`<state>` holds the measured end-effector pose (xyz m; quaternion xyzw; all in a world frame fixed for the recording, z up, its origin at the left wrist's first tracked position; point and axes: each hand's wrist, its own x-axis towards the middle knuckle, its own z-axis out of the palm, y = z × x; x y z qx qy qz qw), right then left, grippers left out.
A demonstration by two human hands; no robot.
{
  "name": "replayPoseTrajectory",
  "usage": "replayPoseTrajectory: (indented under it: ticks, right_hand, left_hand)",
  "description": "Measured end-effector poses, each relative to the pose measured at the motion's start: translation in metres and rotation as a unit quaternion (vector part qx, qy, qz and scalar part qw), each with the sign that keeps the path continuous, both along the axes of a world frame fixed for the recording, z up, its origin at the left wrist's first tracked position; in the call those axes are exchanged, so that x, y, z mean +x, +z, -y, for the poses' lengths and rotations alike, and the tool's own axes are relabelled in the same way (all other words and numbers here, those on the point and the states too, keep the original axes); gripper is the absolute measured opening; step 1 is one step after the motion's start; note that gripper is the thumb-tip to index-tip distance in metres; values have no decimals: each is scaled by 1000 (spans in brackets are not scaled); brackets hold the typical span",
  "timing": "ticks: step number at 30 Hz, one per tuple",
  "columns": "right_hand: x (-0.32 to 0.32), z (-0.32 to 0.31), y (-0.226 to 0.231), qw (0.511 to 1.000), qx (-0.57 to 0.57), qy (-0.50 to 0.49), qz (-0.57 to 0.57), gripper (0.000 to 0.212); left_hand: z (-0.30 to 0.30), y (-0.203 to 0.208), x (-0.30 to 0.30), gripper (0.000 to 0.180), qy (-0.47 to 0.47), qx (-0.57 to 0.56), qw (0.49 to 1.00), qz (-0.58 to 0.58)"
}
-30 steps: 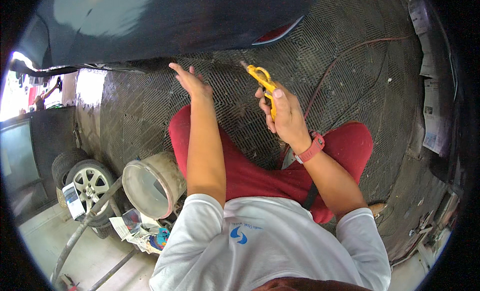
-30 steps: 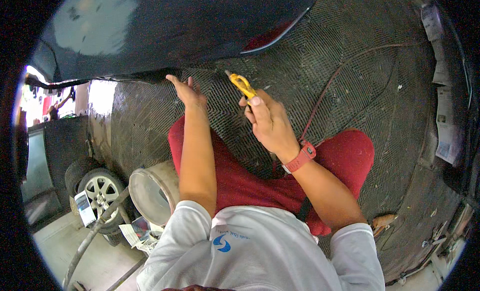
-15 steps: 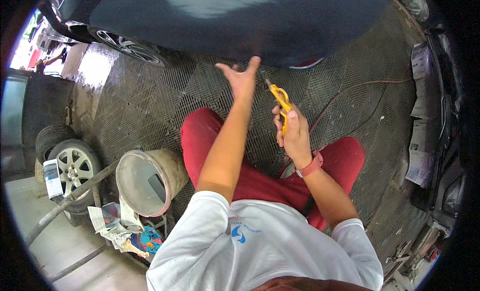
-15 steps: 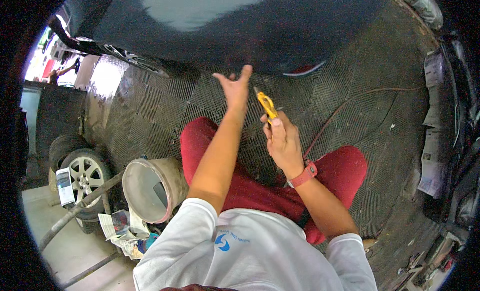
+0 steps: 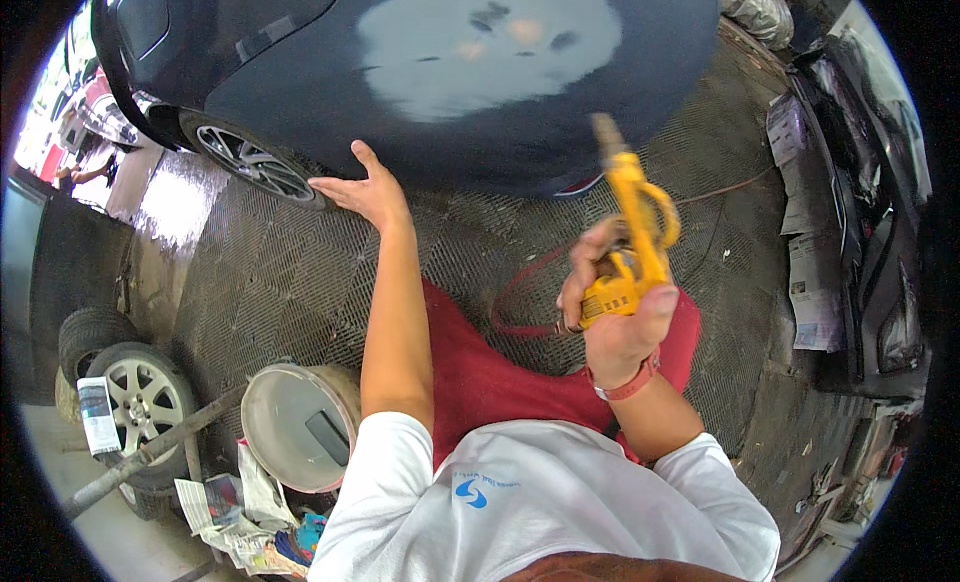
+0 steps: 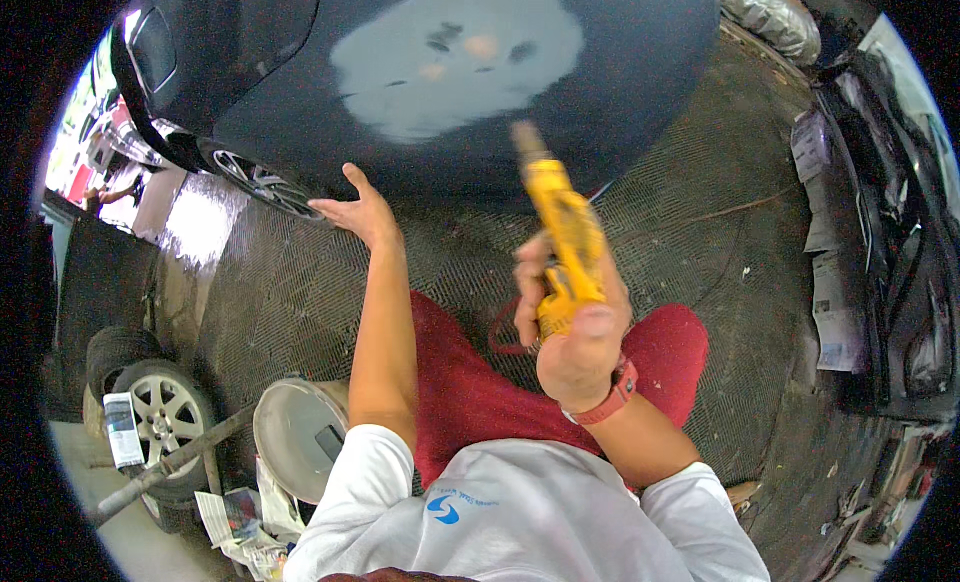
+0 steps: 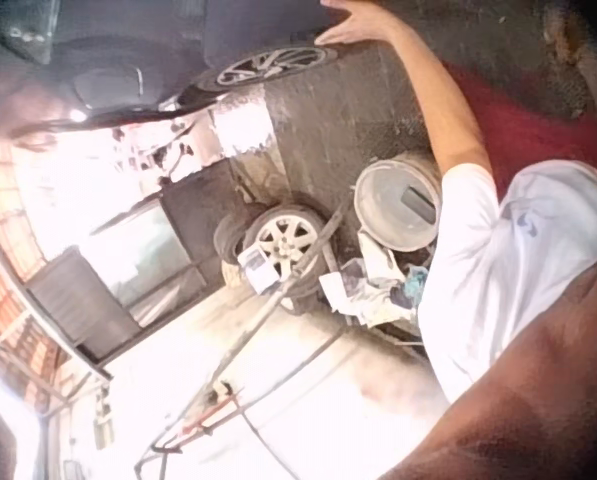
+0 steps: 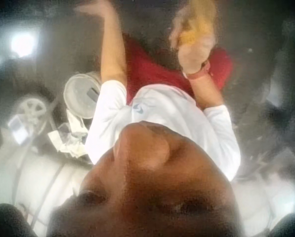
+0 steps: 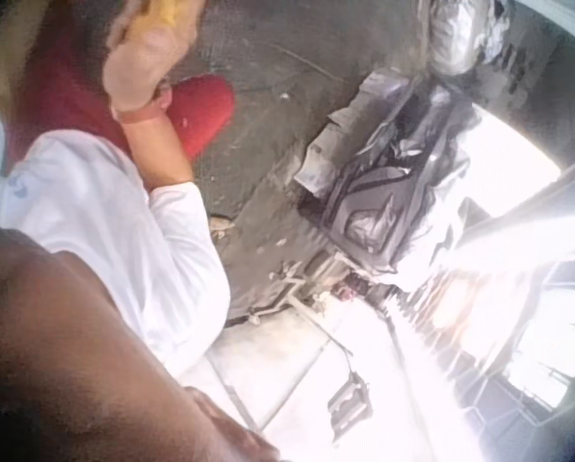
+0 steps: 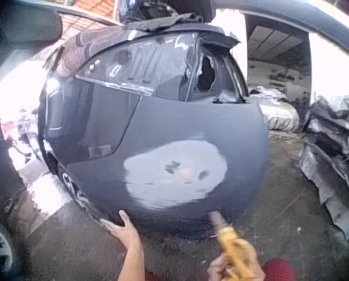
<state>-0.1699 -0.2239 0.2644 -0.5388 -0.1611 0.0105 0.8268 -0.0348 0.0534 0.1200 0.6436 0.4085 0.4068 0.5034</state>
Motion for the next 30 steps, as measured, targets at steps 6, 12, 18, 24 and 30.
replayPoseTrajectory:
  ticks: [6, 12, 18, 24, 30]
  right_hand:
    - [3, 0, 21, 969, -213, 89, 91, 63]
    - [5, 11, 10, 996, -90, -18, -2, 73]
    - [0, 14, 19, 996, -83, -19, -5, 81]
    - [-2, 19, 29, 997, -80, -23, -6, 85]
    - [8, 34, 28, 999, -38, -11, -9, 81]
  left_hand:
    - [2, 61, 7, 128, -4, 231, 970, 79]
    - [20, 108, 23, 119, -36, 460, 885, 54]
    - [125, 130, 46, 115, -184, 621, 753, 120]
    - [164, 175, 49, 99, -327, 679, 646, 119]
    - [63, 154, 53, 100, -55, 554, 815, 159]
